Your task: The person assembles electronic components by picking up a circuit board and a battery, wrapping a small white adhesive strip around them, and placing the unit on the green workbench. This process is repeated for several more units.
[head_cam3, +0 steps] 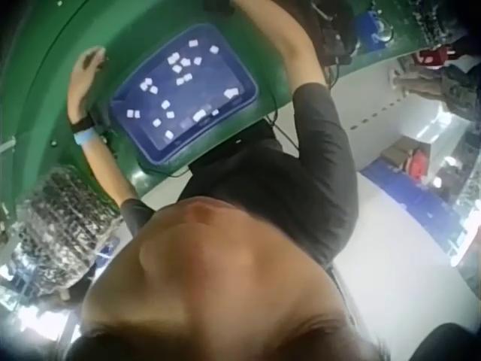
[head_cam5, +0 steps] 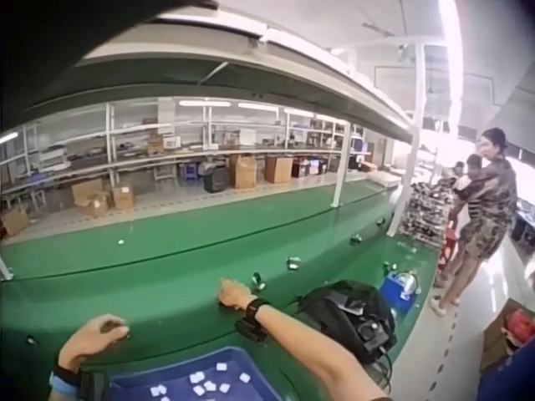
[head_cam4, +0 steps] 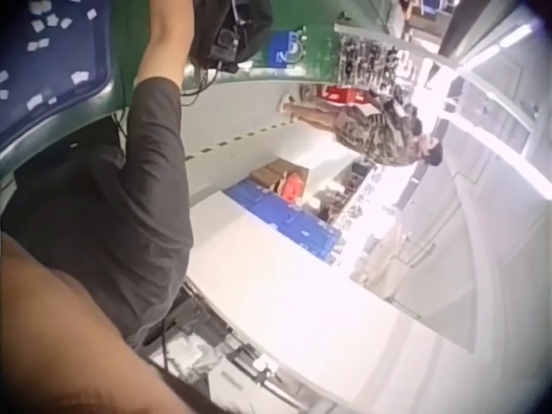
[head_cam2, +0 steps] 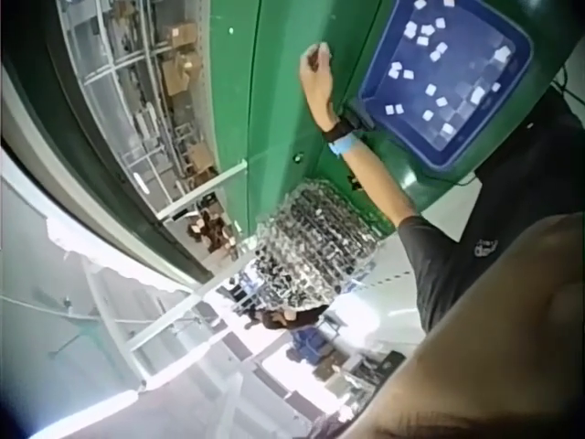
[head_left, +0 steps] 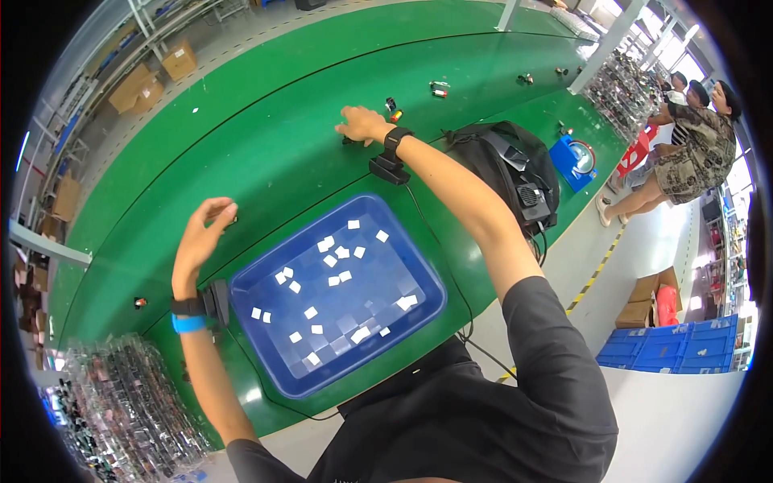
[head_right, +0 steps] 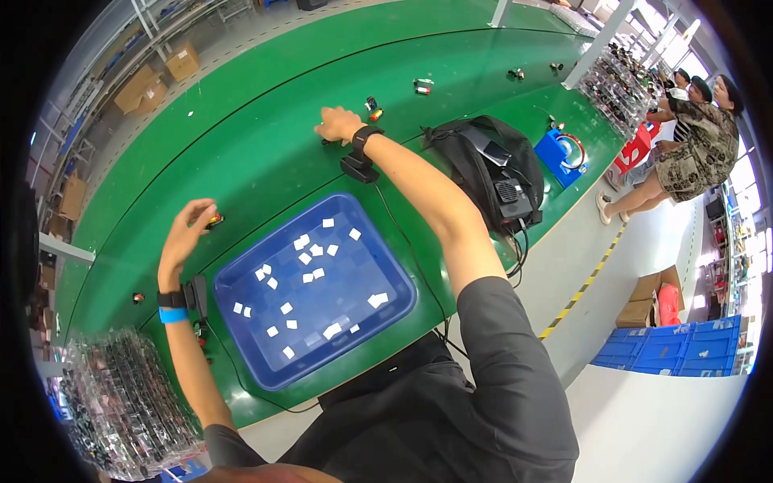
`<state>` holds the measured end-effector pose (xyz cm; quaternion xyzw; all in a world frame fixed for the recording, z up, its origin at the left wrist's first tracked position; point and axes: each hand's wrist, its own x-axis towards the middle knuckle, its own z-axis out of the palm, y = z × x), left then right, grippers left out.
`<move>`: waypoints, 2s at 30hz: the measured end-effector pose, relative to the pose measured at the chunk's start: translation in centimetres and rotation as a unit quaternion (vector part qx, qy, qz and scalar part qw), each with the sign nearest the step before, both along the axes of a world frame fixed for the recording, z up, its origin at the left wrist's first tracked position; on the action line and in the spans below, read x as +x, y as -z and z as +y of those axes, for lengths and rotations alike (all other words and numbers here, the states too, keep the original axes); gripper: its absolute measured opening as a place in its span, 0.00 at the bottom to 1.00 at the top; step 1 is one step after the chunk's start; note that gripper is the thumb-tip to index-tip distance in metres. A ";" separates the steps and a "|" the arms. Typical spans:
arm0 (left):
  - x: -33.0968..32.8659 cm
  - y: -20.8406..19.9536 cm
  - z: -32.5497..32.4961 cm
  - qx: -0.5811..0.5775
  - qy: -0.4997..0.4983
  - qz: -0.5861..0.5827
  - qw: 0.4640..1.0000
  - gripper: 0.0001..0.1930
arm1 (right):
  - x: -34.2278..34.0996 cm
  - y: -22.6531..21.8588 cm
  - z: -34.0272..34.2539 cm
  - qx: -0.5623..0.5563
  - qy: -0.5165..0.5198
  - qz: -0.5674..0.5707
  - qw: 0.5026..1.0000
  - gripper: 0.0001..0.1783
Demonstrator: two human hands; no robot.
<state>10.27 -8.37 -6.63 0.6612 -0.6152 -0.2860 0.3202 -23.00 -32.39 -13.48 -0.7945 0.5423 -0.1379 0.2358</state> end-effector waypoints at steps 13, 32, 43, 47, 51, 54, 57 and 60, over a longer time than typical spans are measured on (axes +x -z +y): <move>-9.0 -5.8 6.0 0.216 0.061 0.463 0.858 0.27 | 3.7 -11.6 18.1 -0.080 -0.269 -0.333 0.900 0.10; -7.5 -2.2 5.9 0.122 0.017 0.510 0.851 0.14 | 4.6 -9.2 19.5 -0.136 -0.354 -0.281 0.882 0.07; -9.3 -2.5 7.2 -0.026 0.060 0.343 0.937 0.15 | 5.3 -10.1 21.5 0.125 -0.185 -0.406 0.886 0.10; -9.3 -2.4 7.0 -0.020 0.023 0.370 0.929 0.14 | 5.1 -10.0 21.1 0.112 -0.220 -0.335 0.909 0.11; -9.5 -2.0 6.8 -0.027 0.002 0.348 0.937 0.14 | 5.2 -10.0 21.2 0.087 -0.190 -0.338 0.918 0.10; -9.7 -2.0 6.8 -0.043 -0.002 0.326 0.944 0.14 | 5.2 -9.3 21.0 0.077 -0.198 -0.335 0.918 0.10; -9.9 -2.0 7.0 -0.053 -0.008 0.320 0.946 0.14 | 5.2 -9.3 21.1 0.074 -0.198 -0.338 0.917 0.10; -10.0 -1.9 7.0 -0.074 -0.015 0.287 0.955 0.14 | 5.2 -9.6 21.2 0.078 -0.192 -0.346 0.915 0.10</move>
